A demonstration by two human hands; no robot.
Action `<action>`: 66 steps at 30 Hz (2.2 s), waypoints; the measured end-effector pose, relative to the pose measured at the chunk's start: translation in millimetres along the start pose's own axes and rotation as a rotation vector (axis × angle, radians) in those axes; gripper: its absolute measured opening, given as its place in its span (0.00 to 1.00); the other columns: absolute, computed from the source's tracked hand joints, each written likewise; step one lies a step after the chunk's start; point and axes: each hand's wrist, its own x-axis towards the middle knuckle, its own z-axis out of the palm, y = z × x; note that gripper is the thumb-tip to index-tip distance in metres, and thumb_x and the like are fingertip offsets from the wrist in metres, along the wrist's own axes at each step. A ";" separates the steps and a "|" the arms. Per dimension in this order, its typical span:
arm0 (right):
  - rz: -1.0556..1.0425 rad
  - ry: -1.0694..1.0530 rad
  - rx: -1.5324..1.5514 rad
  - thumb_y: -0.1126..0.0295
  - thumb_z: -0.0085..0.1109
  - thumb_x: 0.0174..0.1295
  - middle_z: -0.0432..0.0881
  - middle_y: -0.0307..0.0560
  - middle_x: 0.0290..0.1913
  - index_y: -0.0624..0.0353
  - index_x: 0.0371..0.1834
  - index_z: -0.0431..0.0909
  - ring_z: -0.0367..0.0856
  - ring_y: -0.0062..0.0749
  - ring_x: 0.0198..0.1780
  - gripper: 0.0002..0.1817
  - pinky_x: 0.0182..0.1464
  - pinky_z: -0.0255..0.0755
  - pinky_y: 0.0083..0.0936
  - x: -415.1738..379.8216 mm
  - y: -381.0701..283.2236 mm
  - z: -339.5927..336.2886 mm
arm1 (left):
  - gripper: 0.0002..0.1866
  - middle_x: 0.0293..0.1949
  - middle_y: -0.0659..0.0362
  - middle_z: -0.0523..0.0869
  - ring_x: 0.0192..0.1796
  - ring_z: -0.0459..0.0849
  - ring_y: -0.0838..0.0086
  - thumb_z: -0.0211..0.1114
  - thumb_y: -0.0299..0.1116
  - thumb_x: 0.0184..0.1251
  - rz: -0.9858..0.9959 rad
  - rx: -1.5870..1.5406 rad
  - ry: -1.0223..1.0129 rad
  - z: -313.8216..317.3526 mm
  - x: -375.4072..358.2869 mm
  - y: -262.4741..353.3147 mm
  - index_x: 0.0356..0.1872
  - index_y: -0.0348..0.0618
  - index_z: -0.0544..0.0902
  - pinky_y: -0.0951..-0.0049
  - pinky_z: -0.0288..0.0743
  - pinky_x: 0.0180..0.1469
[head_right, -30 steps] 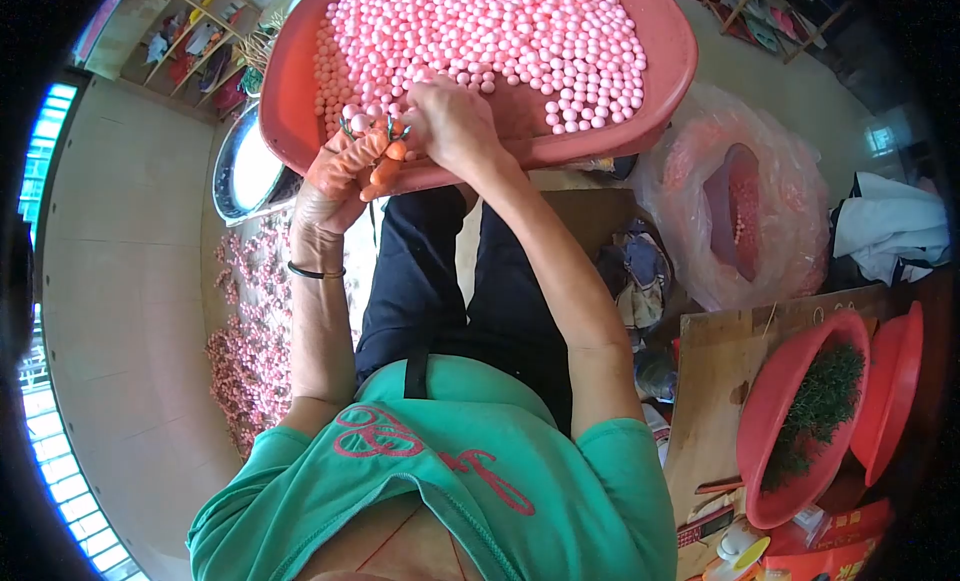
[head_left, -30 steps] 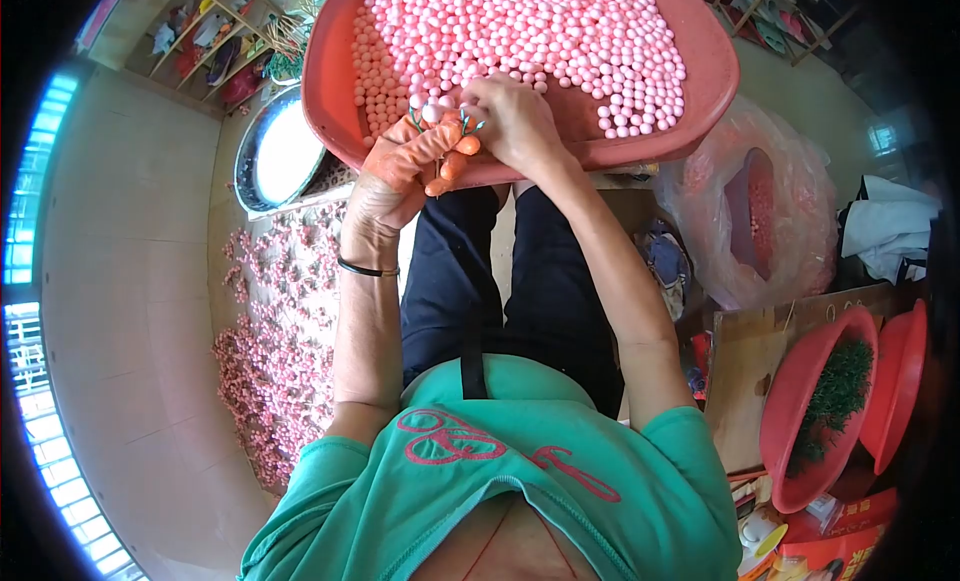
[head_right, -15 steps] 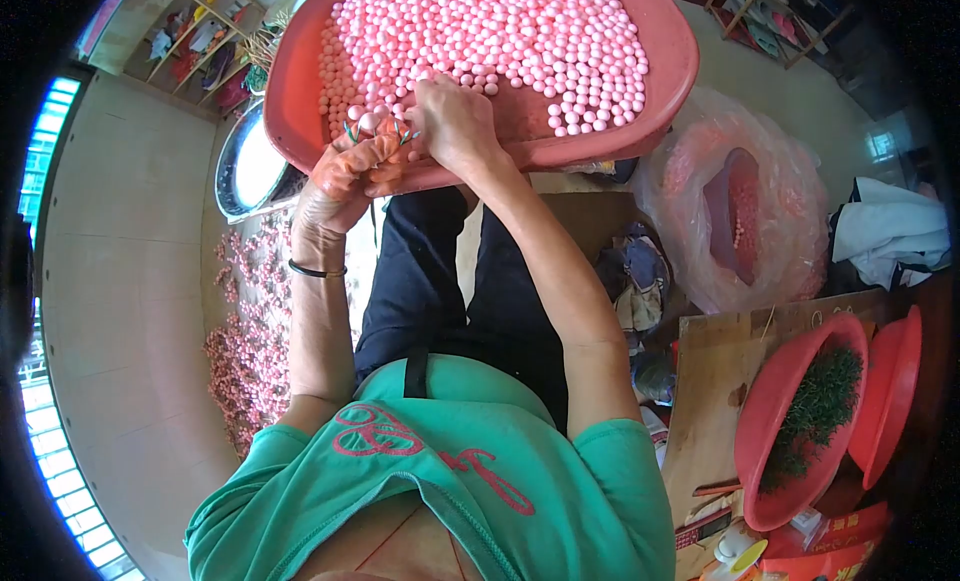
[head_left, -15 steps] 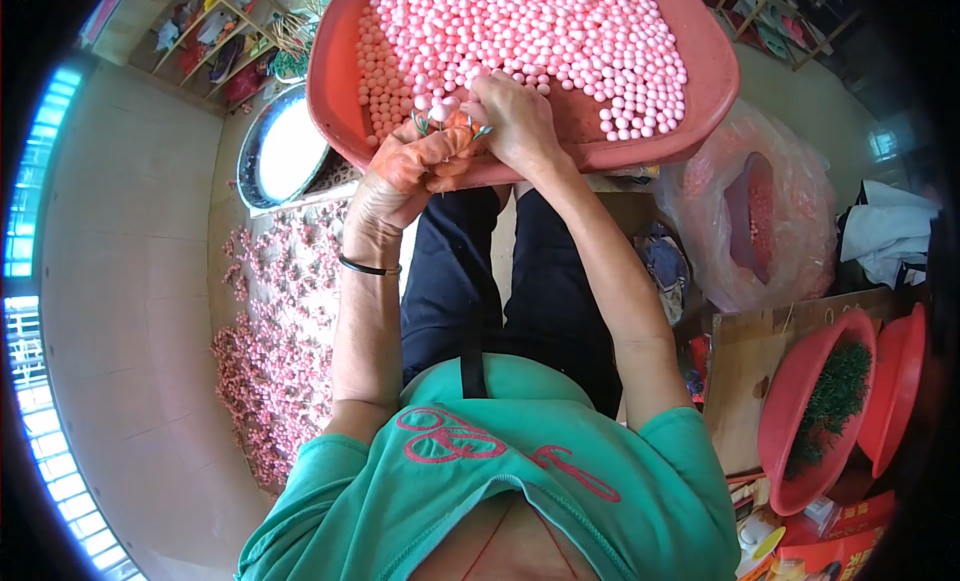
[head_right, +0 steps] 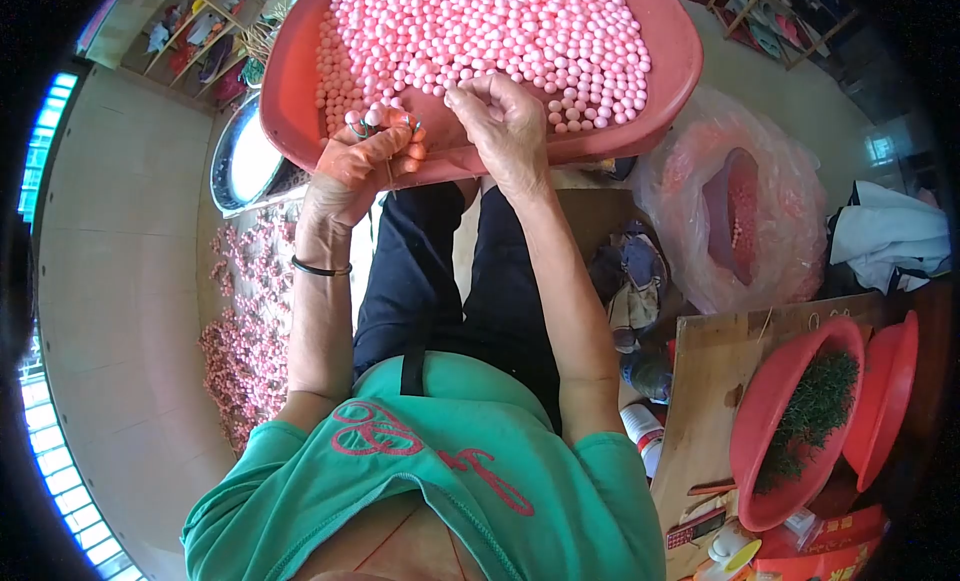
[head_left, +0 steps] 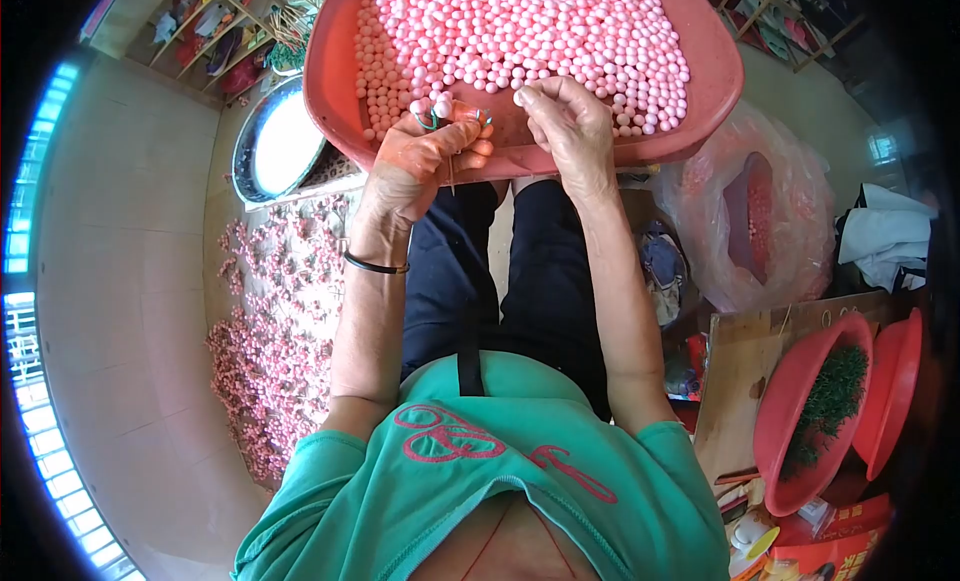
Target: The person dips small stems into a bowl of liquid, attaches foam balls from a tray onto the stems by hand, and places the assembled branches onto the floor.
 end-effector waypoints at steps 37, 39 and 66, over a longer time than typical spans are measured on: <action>-0.164 -0.256 -0.259 0.68 0.63 0.65 0.81 0.37 0.29 0.65 0.34 0.81 0.74 0.14 0.32 0.10 0.35 0.70 0.17 2.3 -8.2 -3.8 | 0.08 0.28 0.59 0.85 0.29 0.83 0.78 0.69 0.32 0.61 0.035 0.304 0.152 23.7 -2.7 -3.6 0.34 0.37 0.82 0.78 0.79 0.35; -0.130 -0.148 -0.307 0.66 0.62 0.66 0.82 0.37 0.31 0.66 0.34 0.81 0.75 0.15 0.33 0.12 0.37 0.70 0.18 5.0 -7.6 -8.0 | 0.09 0.31 0.60 0.85 0.31 0.83 0.77 0.70 0.32 0.61 0.014 0.267 0.147 22.9 -3.5 -3.8 0.37 0.38 0.82 0.76 0.79 0.38; 0.083 -0.031 -0.143 0.73 0.63 0.63 0.82 0.38 0.31 0.62 0.38 0.80 0.77 0.15 0.28 0.06 0.28 0.70 0.12 8.5 -2.5 -8.8 | 0.07 0.33 0.56 0.85 0.33 0.87 0.71 0.67 0.21 0.61 0.089 -0.013 0.179 14.1 1.7 -9.5 0.38 0.38 0.78 0.73 0.84 0.38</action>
